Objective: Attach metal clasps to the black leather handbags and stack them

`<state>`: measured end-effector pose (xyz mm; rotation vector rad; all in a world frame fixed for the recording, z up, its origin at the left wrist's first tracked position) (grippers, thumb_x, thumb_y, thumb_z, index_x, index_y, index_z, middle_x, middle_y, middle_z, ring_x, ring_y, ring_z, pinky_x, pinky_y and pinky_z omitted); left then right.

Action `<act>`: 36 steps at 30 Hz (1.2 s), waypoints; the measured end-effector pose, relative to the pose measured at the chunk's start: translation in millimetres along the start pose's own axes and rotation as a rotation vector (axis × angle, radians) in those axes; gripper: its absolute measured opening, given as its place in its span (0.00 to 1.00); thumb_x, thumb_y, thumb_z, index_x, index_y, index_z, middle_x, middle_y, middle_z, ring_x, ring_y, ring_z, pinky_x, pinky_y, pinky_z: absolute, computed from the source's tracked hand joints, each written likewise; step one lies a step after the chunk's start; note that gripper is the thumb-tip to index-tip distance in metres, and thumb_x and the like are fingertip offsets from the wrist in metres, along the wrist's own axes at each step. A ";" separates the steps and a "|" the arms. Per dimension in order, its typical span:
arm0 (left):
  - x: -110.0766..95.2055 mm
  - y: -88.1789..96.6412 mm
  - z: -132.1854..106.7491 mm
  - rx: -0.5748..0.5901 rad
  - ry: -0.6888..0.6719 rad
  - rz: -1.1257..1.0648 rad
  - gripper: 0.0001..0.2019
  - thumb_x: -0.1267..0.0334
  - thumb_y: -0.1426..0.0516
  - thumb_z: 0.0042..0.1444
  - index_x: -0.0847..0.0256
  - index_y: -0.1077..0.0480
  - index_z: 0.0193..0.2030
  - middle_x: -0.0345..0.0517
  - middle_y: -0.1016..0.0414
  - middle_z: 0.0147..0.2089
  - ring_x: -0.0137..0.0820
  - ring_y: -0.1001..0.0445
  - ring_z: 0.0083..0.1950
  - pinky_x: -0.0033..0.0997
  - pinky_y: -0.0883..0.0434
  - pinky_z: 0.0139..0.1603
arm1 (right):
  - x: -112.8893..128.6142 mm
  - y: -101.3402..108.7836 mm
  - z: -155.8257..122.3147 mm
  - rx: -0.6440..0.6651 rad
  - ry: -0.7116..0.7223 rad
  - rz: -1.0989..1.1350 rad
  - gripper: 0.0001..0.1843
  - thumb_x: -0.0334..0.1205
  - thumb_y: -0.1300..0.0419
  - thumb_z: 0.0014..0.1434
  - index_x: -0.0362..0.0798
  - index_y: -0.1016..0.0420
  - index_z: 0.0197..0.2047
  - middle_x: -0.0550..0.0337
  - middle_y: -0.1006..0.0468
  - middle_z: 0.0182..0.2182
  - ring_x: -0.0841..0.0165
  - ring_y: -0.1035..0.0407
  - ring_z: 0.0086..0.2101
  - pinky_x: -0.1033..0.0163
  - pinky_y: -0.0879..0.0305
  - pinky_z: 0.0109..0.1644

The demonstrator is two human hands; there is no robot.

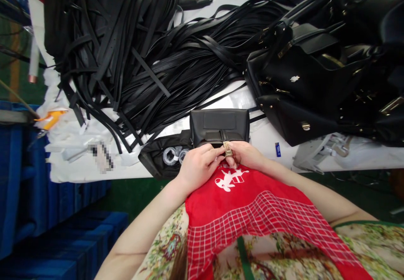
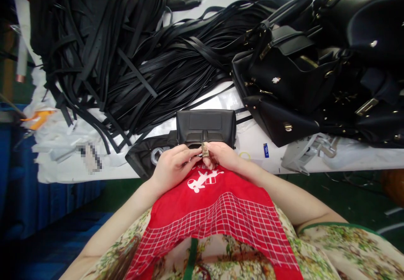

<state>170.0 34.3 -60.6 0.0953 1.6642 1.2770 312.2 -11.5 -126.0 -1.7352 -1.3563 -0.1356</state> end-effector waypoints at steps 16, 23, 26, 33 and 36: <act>-20.5 -4.8 3.2 -0.001 -0.213 0.357 0.10 0.67 0.51 0.64 0.64 0.28 0.41 0.42 0.32 0.27 0.29 0.32 0.28 0.29 0.37 0.27 | -5.3 -1.4 1.8 0.043 -0.069 0.067 0.23 0.57 0.41 0.56 0.42 0.31 0.29 0.60 0.29 0.14 0.73 0.37 0.14 0.70 0.44 0.17; -8.5 -1.6 5.4 -0.030 -0.049 0.155 0.08 0.65 0.48 0.63 0.60 0.27 0.41 0.41 0.30 0.30 0.26 0.30 0.31 0.26 0.34 0.31 | -3.3 0.6 1.8 0.026 -0.064 0.018 0.24 0.57 0.43 0.57 0.41 0.31 0.27 0.59 0.28 0.14 0.74 0.38 0.13 0.70 0.43 0.17; -11.9 1.0 -0.1 0.025 -0.130 0.259 0.11 0.63 0.50 0.65 0.59 0.28 0.46 0.39 0.31 0.27 0.26 0.33 0.26 0.26 0.38 0.26 | -1.3 -1.1 1.2 -0.004 -0.078 0.078 0.23 0.55 0.42 0.57 0.40 0.29 0.27 0.61 0.29 0.13 0.75 0.39 0.13 0.70 0.43 0.17; -22.2 5.4 -4.0 0.082 -0.224 0.436 0.13 0.66 0.54 0.66 0.64 0.28 0.45 0.43 0.31 0.25 0.29 0.29 0.29 0.27 0.37 0.28 | 4.1 -9.2 1.6 -0.033 -0.127 0.092 0.26 0.55 0.42 0.59 0.40 0.31 0.22 0.60 0.30 0.13 0.76 0.38 0.14 0.71 0.42 0.18; -26.8 6.9 -1.9 0.145 -0.224 0.483 0.13 0.67 0.54 0.66 0.66 0.29 0.44 0.44 0.31 0.27 0.31 0.29 0.29 0.29 0.37 0.26 | 6.2 -12.7 1.5 -0.066 -0.155 0.089 0.24 0.52 0.43 0.62 0.40 0.30 0.24 0.58 0.28 0.15 0.75 0.36 0.15 0.71 0.40 0.19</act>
Point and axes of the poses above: each hand's wrist, its own z-axis towards the middle knuckle, its own y-axis out of the back of the hand, x = y × z, the point moved 4 cm from there along z, towards the middle knuckle
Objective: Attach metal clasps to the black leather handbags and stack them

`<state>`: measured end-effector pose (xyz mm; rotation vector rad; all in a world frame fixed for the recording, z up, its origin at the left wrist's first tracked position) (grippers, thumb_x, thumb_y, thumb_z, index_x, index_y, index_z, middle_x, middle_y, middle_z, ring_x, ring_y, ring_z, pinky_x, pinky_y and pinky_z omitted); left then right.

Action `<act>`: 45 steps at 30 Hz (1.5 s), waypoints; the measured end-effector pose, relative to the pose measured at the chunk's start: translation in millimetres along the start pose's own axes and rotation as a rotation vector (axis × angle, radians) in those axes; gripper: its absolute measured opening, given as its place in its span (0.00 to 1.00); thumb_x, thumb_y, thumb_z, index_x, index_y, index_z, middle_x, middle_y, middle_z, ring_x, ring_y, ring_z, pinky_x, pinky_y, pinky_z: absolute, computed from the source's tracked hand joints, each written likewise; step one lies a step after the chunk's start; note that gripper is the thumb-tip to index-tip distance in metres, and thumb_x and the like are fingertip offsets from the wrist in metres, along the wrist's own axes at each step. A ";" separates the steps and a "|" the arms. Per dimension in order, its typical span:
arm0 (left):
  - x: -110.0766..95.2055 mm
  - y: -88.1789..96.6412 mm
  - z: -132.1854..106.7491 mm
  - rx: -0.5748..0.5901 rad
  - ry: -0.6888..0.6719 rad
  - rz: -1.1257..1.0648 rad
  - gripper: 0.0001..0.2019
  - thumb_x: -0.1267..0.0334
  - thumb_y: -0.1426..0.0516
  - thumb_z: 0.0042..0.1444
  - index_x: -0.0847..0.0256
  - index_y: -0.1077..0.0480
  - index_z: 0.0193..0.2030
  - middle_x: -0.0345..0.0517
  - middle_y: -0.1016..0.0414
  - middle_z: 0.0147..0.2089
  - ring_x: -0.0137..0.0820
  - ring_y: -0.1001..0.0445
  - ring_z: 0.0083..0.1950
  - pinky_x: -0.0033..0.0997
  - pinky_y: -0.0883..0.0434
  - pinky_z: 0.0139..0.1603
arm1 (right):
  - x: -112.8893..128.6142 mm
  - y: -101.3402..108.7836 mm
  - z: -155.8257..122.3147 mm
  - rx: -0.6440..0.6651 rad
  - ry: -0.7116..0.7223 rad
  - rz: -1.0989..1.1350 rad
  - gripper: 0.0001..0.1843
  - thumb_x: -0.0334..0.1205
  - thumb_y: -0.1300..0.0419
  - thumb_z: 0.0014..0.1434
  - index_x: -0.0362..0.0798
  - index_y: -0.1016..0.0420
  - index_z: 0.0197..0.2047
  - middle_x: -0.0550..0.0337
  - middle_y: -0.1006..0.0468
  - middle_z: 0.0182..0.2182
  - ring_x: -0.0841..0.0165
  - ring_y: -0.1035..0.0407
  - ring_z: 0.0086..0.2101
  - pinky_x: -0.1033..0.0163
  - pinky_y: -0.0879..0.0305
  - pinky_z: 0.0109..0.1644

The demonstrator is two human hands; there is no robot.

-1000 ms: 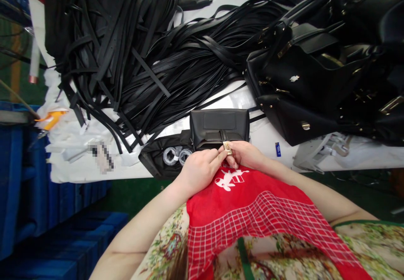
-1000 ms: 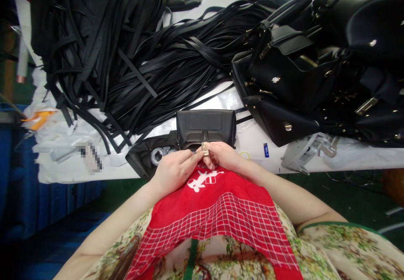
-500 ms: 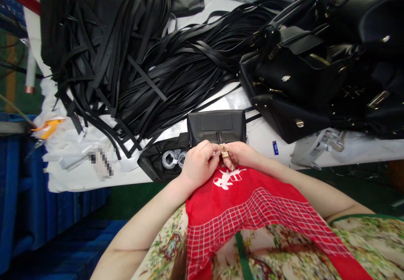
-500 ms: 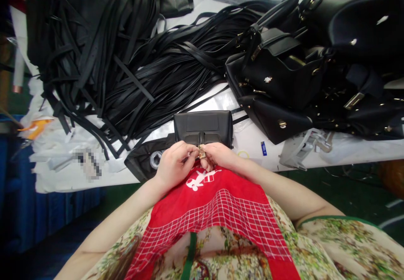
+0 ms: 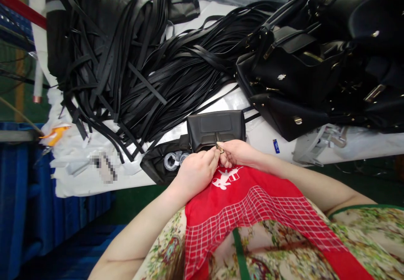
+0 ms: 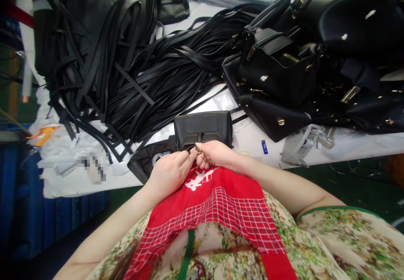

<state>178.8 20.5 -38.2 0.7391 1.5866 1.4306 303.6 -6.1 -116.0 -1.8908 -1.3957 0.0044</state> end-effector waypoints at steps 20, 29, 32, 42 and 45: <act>-13.2 -2.7 2.4 0.003 -0.079 0.170 0.11 0.70 0.53 0.63 0.62 0.31 0.34 0.44 0.32 0.26 0.31 0.32 0.26 0.31 0.40 0.24 | -10.1 0.8 4.8 0.030 0.045 0.059 0.22 0.51 0.42 0.61 0.41 0.28 0.25 0.58 0.27 0.18 0.76 0.35 0.18 0.72 0.38 0.21; -16.7 -7.5 1.8 -0.163 0.044 0.190 0.10 0.66 0.51 0.64 0.66 0.31 0.46 0.40 0.33 0.24 0.29 0.32 0.25 0.31 0.41 0.24 | -8.5 -4.2 8.9 0.074 -0.016 0.347 0.27 0.54 0.39 0.57 0.45 0.42 0.17 0.71 0.44 0.11 0.81 0.53 0.14 0.74 0.54 0.17; -20.0 -10.8 4.7 -0.199 0.114 0.192 0.12 0.66 0.51 0.63 0.67 0.30 0.47 0.42 0.33 0.25 0.29 0.32 0.26 0.31 0.41 0.24 | -10.5 -3.5 10.9 0.114 -0.019 0.358 0.31 0.58 0.42 0.58 0.47 0.46 0.16 0.72 0.48 0.10 0.80 0.55 0.14 0.73 0.53 0.17; -22.1 -12.3 6.9 -0.216 0.289 0.093 0.11 0.66 0.51 0.63 0.64 0.27 0.41 0.44 0.33 0.25 0.30 0.32 0.27 0.31 0.42 0.25 | -9.2 -5.6 12.9 0.085 -0.035 0.441 0.30 0.57 0.41 0.58 0.46 0.47 0.17 0.73 0.50 0.12 0.80 0.58 0.14 0.74 0.56 0.16; -21.2 -12.2 6.7 -0.215 0.330 0.074 0.10 0.67 0.50 0.62 0.63 0.28 0.33 0.43 0.33 0.25 0.29 0.33 0.26 0.30 0.42 0.25 | -8.8 -7.6 13.7 0.121 -0.034 0.454 0.29 0.57 0.40 0.58 0.46 0.45 0.18 0.72 0.48 0.12 0.80 0.58 0.14 0.74 0.55 0.16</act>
Point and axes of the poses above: each hand's wrist, its own z-axis towards the middle knuckle, its own y-axis out of the back of the hand, x = y × z, the point moved 4 cm from there along z, towards the middle knuckle
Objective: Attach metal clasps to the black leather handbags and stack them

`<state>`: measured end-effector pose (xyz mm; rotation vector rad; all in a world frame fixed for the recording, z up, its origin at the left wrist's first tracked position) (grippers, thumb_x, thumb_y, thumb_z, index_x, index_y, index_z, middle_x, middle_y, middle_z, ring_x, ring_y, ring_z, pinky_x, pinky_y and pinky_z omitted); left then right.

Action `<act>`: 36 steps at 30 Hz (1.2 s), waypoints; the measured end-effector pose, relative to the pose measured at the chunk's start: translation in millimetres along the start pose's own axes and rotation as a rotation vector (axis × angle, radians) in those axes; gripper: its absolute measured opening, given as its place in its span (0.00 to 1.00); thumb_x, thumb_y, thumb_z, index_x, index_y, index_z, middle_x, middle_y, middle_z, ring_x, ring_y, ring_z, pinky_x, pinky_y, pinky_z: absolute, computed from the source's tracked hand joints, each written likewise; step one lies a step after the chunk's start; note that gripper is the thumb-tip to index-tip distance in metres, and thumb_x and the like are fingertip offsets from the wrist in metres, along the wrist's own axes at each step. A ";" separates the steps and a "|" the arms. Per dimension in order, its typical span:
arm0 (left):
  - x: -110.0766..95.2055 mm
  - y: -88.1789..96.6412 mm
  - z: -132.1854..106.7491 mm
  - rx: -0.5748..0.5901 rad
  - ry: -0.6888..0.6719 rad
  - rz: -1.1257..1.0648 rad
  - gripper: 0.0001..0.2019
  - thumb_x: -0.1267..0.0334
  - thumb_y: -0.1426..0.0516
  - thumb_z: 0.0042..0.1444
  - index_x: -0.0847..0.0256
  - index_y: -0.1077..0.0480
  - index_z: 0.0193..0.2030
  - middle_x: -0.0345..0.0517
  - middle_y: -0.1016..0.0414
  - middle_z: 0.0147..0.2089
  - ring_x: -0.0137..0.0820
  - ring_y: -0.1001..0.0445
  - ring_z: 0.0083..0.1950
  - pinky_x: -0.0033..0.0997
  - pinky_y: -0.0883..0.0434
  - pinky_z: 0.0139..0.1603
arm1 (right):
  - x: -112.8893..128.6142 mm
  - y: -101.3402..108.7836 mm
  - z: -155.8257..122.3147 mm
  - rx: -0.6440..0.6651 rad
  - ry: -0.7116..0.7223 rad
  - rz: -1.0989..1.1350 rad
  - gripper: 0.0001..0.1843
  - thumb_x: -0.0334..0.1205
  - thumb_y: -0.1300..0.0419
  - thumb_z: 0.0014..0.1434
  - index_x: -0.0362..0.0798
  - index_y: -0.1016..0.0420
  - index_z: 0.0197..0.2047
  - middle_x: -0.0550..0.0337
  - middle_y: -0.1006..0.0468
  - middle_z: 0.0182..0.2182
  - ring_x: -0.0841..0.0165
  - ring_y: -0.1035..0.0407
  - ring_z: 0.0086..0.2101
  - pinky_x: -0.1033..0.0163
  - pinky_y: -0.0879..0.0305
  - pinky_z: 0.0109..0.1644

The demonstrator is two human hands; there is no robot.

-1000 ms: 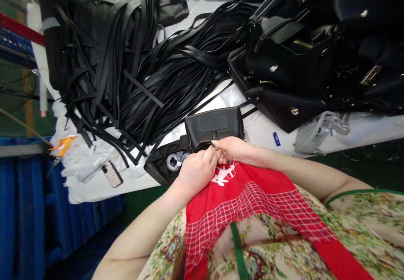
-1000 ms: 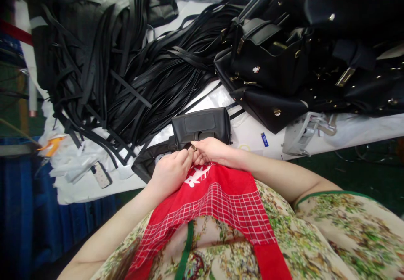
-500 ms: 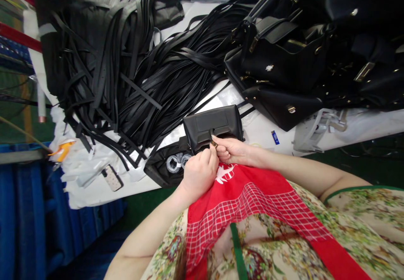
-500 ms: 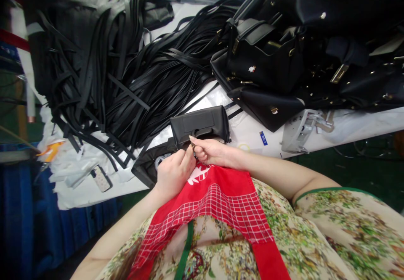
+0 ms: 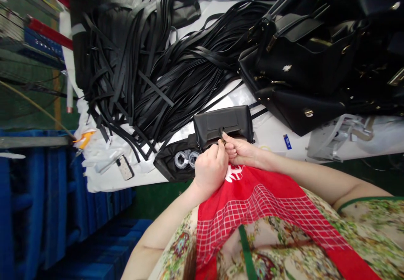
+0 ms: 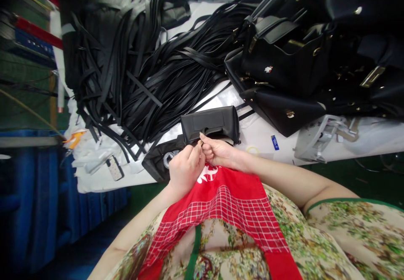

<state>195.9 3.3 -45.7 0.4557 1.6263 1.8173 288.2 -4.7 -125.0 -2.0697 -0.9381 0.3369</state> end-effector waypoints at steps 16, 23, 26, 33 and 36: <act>31.7 -41.6 13.3 0.276 0.618 -1.187 0.06 0.63 0.46 0.53 0.63 0.32 0.30 0.38 0.30 0.26 0.24 0.35 0.25 0.25 0.36 0.30 | 2.1 20.1 -6.7 0.075 0.047 -0.054 0.21 0.53 0.35 0.55 0.44 0.35 0.29 0.71 0.39 0.15 0.80 0.49 0.15 0.75 0.51 0.18; 27.3 -36.9 22.4 0.264 0.307 -0.747 0.04 0.70 0.47 0.53 0.60 0.34 0.28 0.41 0.29 0.29 0.30 0.31 0.33 0.30 0.33 0.40 | 2.7 36.0 2.4 0.058 -0.017 -0.009 0.16 0.46 0.41 0.62 0.43 0.34 0.28 0.74 0.46 0.12 0.81 0.53 0.13 0.75 0.55 0.16; 30.1 -40.9 23.4 0.240 0.268 -0.706 0.04 0.69 0.48 0.54 0.60 0.34 0.29 0.42 0.29 0.30 0.31 0.31 0.34 0.31 0.34 0.40 | 3.9 37.9 2.3 0.015 0.042 -0.108 0.18 0.49 0.36 0.57 0.42 0.32 0.30 0.75 0.46 0.12 0.81 0.54 0.13 0.74 0.56 0.16; 37.2 -59.2 19.0 0.285 0.375 -1.004 0.06 0.67 0.49 0.59 0.61 0.34 0.31 0.42 0.28 0.30 0.28 0.30 0.32 0.28 0.33 0.38 | 5.3 42.2 -2.1 -0.087 0.121 -0.298 0.26 0.58 0.31 0.46 0.42 0.32 0.25 0.75 0.47 0.10 0.82 0.57 0.13 0.72 0.60 0.16; 40.5 -57.3 20.0 0.278 0.439 -1.151 0.09 0.63 0.51 0.61 0.62 0.34 0.33 0.41 0.28 0.29 0.26 0.31 0.29 0.26 0.33 0.34 | 5.8 43.6 -3.5 -0.074 0.121 -0.318 0.27 0.59 0.31 0.43 0.41 0.29 0.28 0.74 0.47 0.10 0.82 0.57 0.13 0.72 0.60 0.16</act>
Point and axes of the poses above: each hand's wrist, its own z-axis towards the middle knuckle, its own y-axis out of the back of the hand, x = y × z, the point moved 4 cm from there along z, towards the middle knuckle
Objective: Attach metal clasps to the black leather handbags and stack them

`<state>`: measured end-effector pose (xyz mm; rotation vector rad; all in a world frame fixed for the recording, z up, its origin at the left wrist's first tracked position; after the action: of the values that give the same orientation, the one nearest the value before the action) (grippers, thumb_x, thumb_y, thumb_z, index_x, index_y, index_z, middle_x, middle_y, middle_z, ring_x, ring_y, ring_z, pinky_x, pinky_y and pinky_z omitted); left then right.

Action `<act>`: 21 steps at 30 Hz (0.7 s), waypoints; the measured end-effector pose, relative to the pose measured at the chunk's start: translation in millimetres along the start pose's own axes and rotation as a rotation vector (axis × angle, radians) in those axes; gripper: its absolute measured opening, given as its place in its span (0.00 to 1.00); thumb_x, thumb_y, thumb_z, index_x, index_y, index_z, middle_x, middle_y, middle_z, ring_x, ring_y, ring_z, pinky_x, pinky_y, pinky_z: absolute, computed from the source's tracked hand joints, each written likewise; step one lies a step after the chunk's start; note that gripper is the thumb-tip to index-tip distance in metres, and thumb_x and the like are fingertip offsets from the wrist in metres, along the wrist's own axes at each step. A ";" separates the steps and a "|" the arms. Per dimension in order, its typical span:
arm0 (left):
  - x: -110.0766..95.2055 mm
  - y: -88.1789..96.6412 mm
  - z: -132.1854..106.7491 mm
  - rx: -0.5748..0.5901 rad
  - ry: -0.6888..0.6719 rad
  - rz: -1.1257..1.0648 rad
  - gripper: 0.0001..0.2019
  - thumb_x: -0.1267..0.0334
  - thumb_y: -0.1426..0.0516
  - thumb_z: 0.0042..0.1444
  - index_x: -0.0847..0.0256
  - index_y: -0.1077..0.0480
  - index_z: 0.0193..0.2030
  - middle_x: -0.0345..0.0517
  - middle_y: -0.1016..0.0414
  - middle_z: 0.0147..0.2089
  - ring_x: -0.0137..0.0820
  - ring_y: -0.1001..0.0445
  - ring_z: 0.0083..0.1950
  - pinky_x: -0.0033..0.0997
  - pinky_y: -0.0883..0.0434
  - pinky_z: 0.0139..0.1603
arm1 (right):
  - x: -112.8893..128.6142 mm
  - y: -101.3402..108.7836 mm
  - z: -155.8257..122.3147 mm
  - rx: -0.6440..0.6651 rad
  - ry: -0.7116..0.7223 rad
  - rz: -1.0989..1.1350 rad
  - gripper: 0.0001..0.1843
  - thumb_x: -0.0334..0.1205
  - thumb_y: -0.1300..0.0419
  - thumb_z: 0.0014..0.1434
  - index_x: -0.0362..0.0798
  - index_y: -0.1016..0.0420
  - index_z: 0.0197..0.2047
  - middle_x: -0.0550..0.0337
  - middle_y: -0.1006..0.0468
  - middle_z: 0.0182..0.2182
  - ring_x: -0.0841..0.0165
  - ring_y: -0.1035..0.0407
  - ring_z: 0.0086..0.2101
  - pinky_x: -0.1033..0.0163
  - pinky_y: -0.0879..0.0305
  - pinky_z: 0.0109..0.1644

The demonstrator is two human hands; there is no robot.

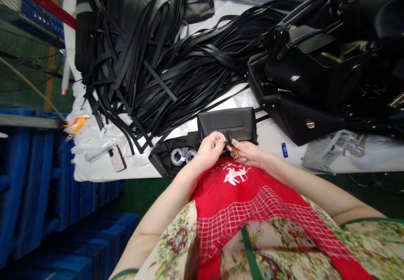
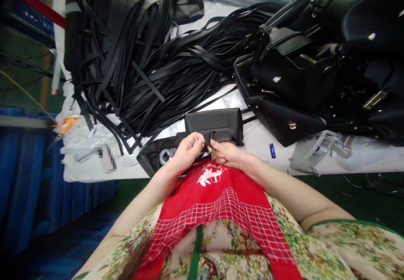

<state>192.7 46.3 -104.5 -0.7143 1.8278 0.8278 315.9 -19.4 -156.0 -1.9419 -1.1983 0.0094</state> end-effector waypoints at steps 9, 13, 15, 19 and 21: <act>-8.4 5.9 -14.5 0.080 -0.044 -0.150 0.11 0.74 0.51 0.53 0.62 0.29 0.36 0.42 0.25 0.34 0.27 0.27 0.37 0.29 0.31 0.44 | 2.6 2.8 -0.4 -0.037 0.011 0.022 0.26 0.57 0.30 0.45 0.41 0.32 0.21 0.71 0.45 0.10 0.81 0.52 0.13 0.71 0.57 0.16; -6.3 4.4 -19.9 0.107 -0.040 -0.137 0.08 0.72 0.50 0.54 0.63 0.32 0.28 0.40 0.29 0.29 0.25 0.32 0.30 0.26 0.33 0.35 | 2.7 1.9 0.0 -0.014 -0.023 0.008 0.26 0.58 0.31 0.45 0.40 0.27 0.27 0.72 0.44 0.10 0.80 0.52 0.12 0.71 0.57 0.16; -10.3 3.5 -20.7 0.118 -0.090 -0.051 0.06 0.67 0.46 0.56 0.63 0.32 0.30 0.40 0.29 0.29 0.25 0.33 0.28 0.25 0.34 0.32 | 2.9 2.0 -0.4 0.000 -0.028 -0.011 0.27 0.59 0.32 0.46 0.41 0.30 0.24 0.71 0.43 0.09 0.80 0.51 0.12 0.71 0.56 0.16; -24.0 2.1 -19.5 0.125 -0.323 0.308 0.05 0.64 0.43 0.58 0.61 0.28 0.33 0.41 0.29 0.30 0.25 0.32 0.31 0.24 0.34 0.34 | 2.1 4.3 -1.3 0.046 -0.050 -0.036 0.32 0.62 0.33 0.46 0.45 0.42 0.13 0.68 0.44 0.08 0.79 0.49 0.11 0.70 0.54 0.15; -29.1 -0.7 -18.6 0.171 -0.443 0.499 0.07 0.64 0.46 0.61 0.58 0.26 0.40 0.41 0.28 0.33 0.25 0.31 0.32 0.24 0.35 0.33 | 1.2 6.1 -0.9 0.076 -0.069 -0.037 0.35 0.64 0.34 0.44 0.46 0.45 0.12 0.68 0.46 0.08 0.80 0.50 0.11 0.71 0.55 0.15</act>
<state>193.8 34.4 -72.2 0.0517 1.6537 1.0349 321.4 -20.3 -158.8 -1.8667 -1.2607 0.1022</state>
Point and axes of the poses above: each hand's wrist, its own z-axis towards the middle knuckle, its own y-axis out of the back of the hand, x = y × z, the point moved 4 cm from there along z, towards the middle knuckle
